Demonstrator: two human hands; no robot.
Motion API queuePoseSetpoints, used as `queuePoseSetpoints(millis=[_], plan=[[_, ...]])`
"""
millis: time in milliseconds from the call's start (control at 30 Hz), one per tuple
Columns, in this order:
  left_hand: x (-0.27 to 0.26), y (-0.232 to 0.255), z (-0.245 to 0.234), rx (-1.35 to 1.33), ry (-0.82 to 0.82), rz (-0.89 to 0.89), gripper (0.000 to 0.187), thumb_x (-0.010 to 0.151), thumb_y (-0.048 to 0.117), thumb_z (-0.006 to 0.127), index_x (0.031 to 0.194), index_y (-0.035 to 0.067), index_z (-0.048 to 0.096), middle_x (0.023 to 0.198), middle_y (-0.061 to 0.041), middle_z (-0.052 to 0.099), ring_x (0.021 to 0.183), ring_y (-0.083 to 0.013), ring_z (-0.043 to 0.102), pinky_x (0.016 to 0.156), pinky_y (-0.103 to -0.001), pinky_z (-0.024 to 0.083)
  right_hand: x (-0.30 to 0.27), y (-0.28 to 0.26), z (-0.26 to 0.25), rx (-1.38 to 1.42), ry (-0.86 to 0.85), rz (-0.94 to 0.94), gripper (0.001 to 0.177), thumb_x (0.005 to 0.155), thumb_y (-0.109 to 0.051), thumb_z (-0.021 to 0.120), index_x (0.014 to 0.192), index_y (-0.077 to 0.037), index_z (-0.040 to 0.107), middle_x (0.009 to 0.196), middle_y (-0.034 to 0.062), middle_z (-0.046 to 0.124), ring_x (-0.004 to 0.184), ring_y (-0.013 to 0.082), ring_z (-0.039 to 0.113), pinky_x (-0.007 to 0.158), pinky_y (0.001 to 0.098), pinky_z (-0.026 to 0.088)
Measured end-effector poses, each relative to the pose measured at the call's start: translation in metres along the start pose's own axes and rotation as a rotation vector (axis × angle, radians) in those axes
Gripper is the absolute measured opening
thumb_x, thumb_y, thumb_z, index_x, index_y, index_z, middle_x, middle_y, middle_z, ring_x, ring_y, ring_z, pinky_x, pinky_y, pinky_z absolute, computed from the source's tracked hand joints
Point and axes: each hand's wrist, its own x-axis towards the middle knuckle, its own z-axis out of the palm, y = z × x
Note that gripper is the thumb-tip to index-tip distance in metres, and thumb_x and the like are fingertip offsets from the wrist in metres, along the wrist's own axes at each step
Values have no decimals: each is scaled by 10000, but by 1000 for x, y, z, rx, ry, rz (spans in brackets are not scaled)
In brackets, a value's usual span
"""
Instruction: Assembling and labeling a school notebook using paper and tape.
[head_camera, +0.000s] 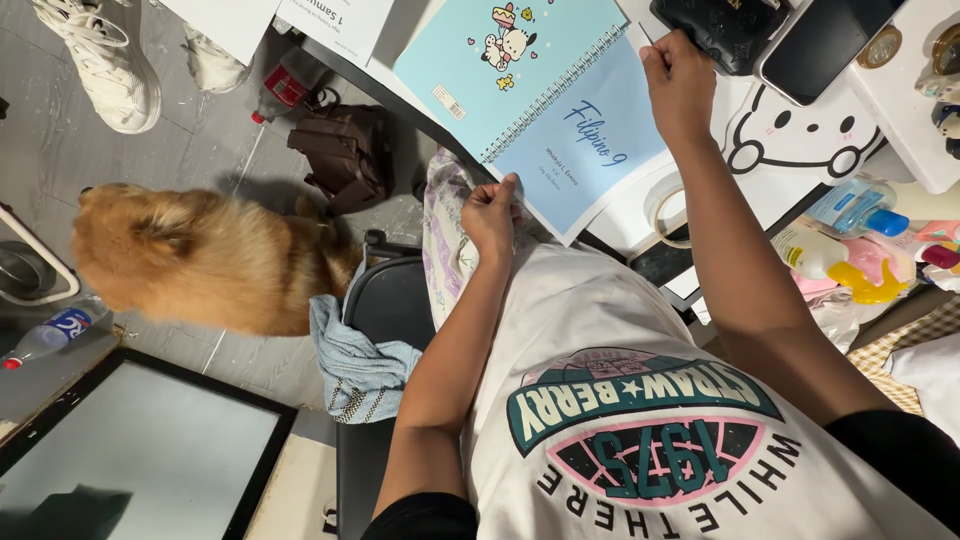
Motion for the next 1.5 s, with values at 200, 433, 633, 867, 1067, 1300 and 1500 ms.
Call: queuePoseSetpoints(millis=[200,433,633,867,1067,1300,1500], plan=[[-1,1,0,13,2,1,303,849,255,833,736,48,641,638,-34,647,490,-104,590,433,-271,520,0,-3,2,-46,4,33,250,1110,-175,726,931,-47,609,720,7,581,605,124,537,599,307,467],[-1,2,1,16,4,6,317,849,263,838,731,49,636,626,-35,637,482,-100,575,425,-271,504,0,1,5,-70,19,20,260,1109,-178,729,924,-50,597,719,-3,568,604,122,535,593,309,467],[-2,2,1,14,7,-3,317,847,267,836,734,53,631,624,-30,636,476,-97,572,424,-268,506,0,-2,5,-74,22,14,261,1112,-180,726,925,-53,596,721,-3,564,609,125,531,597,315,469],[-1,1,0,55,11,27,343,844,293,837,724,59,617,610,-23,626,471,-97,568,424,-271,501,1,2,7,-88,27,8,256,1111,-187,722,933,-52,595,743,6,579,624,138,538,610,330,469],[1,-3,-1,104,22,53,368,834,323,851,713,66,617,599,-20,613,467,-95,544,429,-265,484,1,3,7,-85,26,-1,252,1114,-184,716,938,-53,593,744,3,582,623,136,540,610,331,469],[-1,-4,-1,71,16,48,369,831,322,850,714,67,611,610,-17,623,475,-95,564,440,-262,504,0,4,8,-73,28,-12,271,1123,-176,714,921,-55,580,719,3,569,611,140,532,610,330,470],[-2,-2,-1,82,19,53,361,830,316,848,710,65,618,609,-18,625,475,-93,560,439,-263,513,1,6,9,-77,31,-19,284,1118,-183,724,915,-55,573,706,3,573,600,143,538,608,331,474]])
